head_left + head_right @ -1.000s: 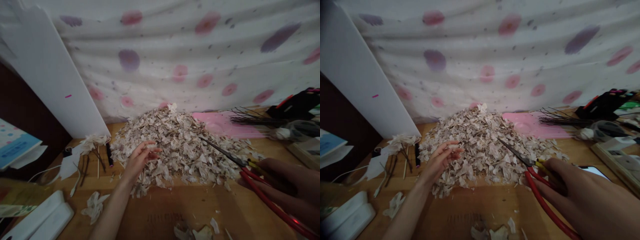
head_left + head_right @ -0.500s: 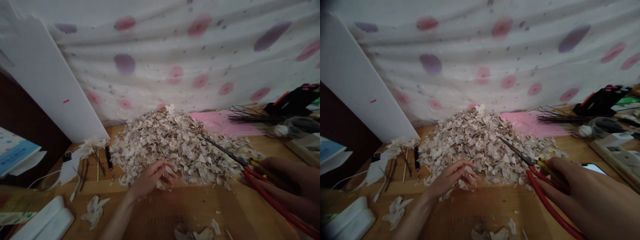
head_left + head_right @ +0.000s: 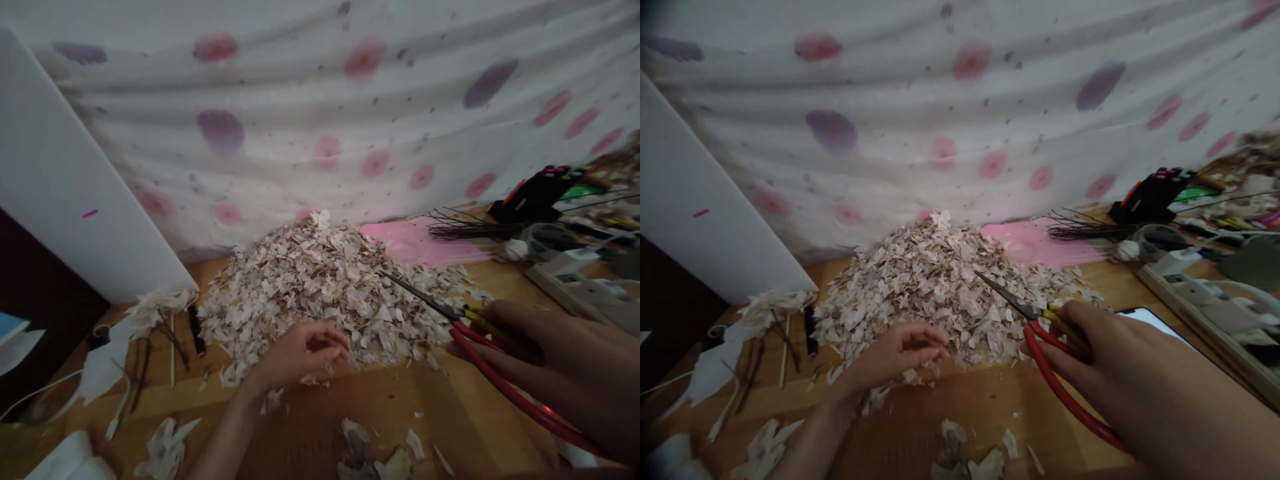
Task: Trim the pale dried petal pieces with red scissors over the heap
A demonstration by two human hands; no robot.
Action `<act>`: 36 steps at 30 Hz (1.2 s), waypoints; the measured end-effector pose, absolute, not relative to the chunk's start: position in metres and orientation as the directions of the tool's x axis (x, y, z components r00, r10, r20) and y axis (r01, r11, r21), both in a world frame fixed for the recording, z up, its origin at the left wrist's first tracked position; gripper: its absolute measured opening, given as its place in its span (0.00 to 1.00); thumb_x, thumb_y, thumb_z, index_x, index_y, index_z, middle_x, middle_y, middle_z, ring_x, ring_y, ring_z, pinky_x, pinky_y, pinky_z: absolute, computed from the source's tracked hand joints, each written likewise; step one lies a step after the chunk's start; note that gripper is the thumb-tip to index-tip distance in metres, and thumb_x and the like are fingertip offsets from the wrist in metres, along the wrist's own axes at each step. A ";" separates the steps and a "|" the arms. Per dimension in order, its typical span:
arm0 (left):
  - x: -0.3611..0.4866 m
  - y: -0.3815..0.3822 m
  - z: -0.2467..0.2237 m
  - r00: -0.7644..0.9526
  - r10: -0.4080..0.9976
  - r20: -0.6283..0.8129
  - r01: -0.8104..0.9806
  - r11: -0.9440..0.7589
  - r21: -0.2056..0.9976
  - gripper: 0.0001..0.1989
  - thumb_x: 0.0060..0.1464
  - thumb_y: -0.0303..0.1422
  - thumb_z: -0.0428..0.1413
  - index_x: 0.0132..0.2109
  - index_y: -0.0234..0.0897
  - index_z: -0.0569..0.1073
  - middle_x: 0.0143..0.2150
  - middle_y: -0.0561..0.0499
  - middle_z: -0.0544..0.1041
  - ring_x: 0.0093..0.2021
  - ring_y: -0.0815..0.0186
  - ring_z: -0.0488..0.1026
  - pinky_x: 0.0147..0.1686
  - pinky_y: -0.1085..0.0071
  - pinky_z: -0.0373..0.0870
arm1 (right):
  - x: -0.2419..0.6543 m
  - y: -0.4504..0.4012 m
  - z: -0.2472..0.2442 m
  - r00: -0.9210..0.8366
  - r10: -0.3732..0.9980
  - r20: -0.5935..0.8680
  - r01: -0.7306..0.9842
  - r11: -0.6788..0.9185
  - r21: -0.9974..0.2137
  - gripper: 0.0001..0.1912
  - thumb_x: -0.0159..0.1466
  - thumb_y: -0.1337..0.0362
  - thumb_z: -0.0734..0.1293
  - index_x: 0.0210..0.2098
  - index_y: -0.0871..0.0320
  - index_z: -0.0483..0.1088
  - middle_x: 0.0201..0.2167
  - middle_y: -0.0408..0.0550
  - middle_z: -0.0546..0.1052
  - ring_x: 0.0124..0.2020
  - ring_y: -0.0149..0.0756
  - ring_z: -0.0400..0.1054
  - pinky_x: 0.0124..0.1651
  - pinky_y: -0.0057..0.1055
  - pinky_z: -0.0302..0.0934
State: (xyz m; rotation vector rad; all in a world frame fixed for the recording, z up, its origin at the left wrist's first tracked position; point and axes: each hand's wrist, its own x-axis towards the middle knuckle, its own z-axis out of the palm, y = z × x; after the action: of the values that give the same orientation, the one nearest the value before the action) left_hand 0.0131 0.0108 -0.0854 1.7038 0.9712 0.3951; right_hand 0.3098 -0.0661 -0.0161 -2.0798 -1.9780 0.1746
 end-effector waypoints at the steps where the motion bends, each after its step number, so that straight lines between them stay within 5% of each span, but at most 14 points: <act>1: 0.022 0.020 -0.084 0.581 0.796 -0.172 0.433 -0.123 0.893 0.10 0.60 0.31 0.53 0.45 0.34 0.78 0.40 0.44 0.85 0.39 0.61 0.82 0.40 0.69 0.76 | 0.308 -0.064 -0.012 0.042 0.999 -0.014 0.956 -0.044 -0.289 0.19 0.57 0.42 0.61 0.25 0.51 0.68 0.20 0.47 0.72 0.17 0.40 0.65 0.23 0.36 0.55; 5: 0.068 0.064 -0.081 0.478 0.877 -0.048 0.537 -0.249 0.806 0.15 0.64 0.28 0.45 0.49 0.33 0.75 0.42 0.43 0.83 0.36 0.63 0.81 0.39 0.68 0.76 | 0.300 -0.057 0.000 0.122 0.981 -0.151 0.946 -0.161 -0.281 0.22 0.54 0.40 0.54 0.25 0.51 0.64 0.20 0.51 0.73 0.22 0.48 0.69 0.25 0.39 0.57; 10: 0.113 0.114 -0.087 0.403 0.908 0.115 0.715 -0.391 0.580 0.08 0.61 0.28 0.56 0.46 0.35 0.77 0.54 0.42 0.76 0.57 0.55 0.71 0.59 0.52 0.65 | 0.299 -0.059 0.002 0.159 0.982 -0.099 0.930 -0.183 -0.319 0.22 0.50 0.40 0.55 0.23 0.51 0.64 0.18 0.53 0.72 0.20 0.50 0.69 0.24 0.39 0.55; 15: 0.120 0.131 -0.102 0.390 0.906 0.162 0.774 -0.418 0.476 0.15 0.62 0.35 0.57 0.54 0.36 0.73 0.58 0.43 0.72 0.56 0.54 0.71 0.55 0.49 0.68 | 0.308 -0.061 0.001 0.188 0.979 -0.078 0.907 -0.203 -0.369 0.23 0.49 0.38 0.56 0.20 0.51 0.64 0.18 0.53 0.72 0.19 0.50 0.68 0.22 0.38 0.55; 21: 0.096 0.135 -0.092 0.290 0.921 0.262 0.663 -0.390 0.639 0.07 0.60 0.32 0.59 0.43 0.34 0.77 0.50 0.45 0.78 0.53 0.57 0.74 0.56 0.52 0.68 | 0.316 -0.060 -0.009 0.115 0.993 0.028 0.911 -0.094 -0.402 0.27 0.53 0.34 0.57 0.21 0.51 0.66 0.16 0.50 0.71 0.15 0.47 0.67 0.17 0.36 0.53; 27: 0.052 0.098 -0.048 0.128 0.940 0.315 0.345 -0.340 0.875 0.11 0.58 0.36 0.55 0.41 0.33 0.76 0.39 0.45 0.83 0.40 0.60 0.81 0.42 0.66 0.75 | 0.302 -0.061 -0.002 0.142 0.905 0.401 0.942 0.001 -0.335 0.36 0.59 0.27 0.50 0.17 0.51 0.60 0.11 0.47 0.65 0.10 0.38 0.59 0.14 0.33 0.48; 32: 0.016 0.056 -0.023 0.021 0.927 0.374 0.172 -0.372 0.912 0.09 0.58 0.38 0.55 0.40 0.36 0.73 0.35 0.49 0.82 0.37 0.64 0.80 0.37 0.73 0.73 | 0.293 -0.058 0.011 0.200 0.845 0.496 0.947 -0.037 -0.319 0.31 0.58 0.32 0.61 0.18 0.52 0.56 0.10 0.42 0.61 0.10 0.33 0.54 0.15 0.30 0.47; 36: -0.005 0.040 -0.013 -0.007 0.956 0.293 -0.030 -0.293 0.956 0.07 0.57 0.36 0.58 0.37 0.38 0.71 0.29 0.53 0.80 0.33 0.67 0.78 0.34 0.76 0.69 | 0.263 -0.044 0.012 0.228 0.884 0.407 0.770 0.092 -0.631 0.24 0.56 0.40 0.70 0.27 0.55 0.66 0.20 0.45 0.72 0.19 0.35 0.65 0.19 0.28 0.59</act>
State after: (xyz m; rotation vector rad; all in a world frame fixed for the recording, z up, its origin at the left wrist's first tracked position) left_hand -0.0054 0.0399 -0.0128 1.3996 1.0326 1.4411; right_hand 0.2629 -0.0444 0.0122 -1.6905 -1.5572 0.1775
